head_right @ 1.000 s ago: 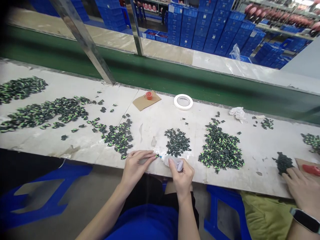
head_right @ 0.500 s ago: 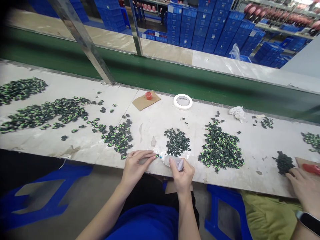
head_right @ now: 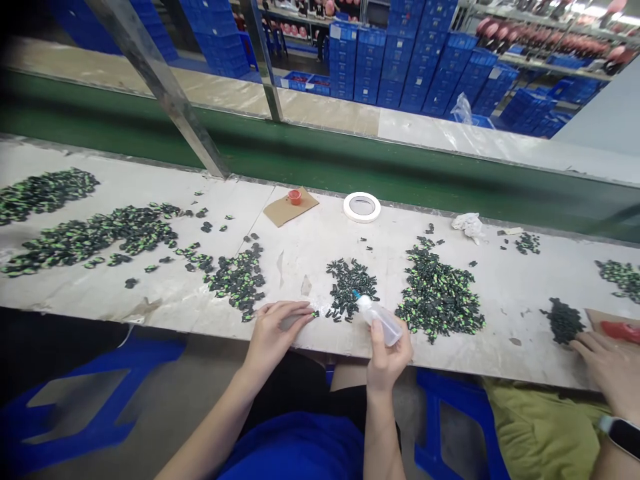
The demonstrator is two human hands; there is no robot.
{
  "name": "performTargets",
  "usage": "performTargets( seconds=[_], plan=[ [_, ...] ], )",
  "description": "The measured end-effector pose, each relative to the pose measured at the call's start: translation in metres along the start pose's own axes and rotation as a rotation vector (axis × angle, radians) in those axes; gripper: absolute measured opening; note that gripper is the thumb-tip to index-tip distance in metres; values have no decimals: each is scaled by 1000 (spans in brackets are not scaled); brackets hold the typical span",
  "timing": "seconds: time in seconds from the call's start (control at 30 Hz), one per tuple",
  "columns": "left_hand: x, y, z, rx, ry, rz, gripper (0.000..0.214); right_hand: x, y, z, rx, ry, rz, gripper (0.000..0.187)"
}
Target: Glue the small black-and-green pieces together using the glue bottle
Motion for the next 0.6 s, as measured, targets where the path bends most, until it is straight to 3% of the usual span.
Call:
performTargets(
  seconds=[0.13,0.37,0.5,0.6],
  plan=[
    [8,-1,-12,-85,-17,-19,11,2,12,-12,53,24,9,42],
    [26,-17,-52,-20,-149,-142,29,7,4,-20,-9,23,174,60],
    [28,-27,-61,-39,-206,-195,23,-2,5,-12,10,240,222,70],
    [27,-30,-62,-49,-241,-193,15,-11,9,-2,73,447,245,57]
  ],
)
Point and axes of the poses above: each hand's wrist, its own z-axis away from the middle knuckle, its own y-axis out of the back of the hand, x = y × z, the point moved 3 cm from there along -z, towards the middle knuckle, and after that the axes turned 13 degrees about -z, right-handed, at the moved point
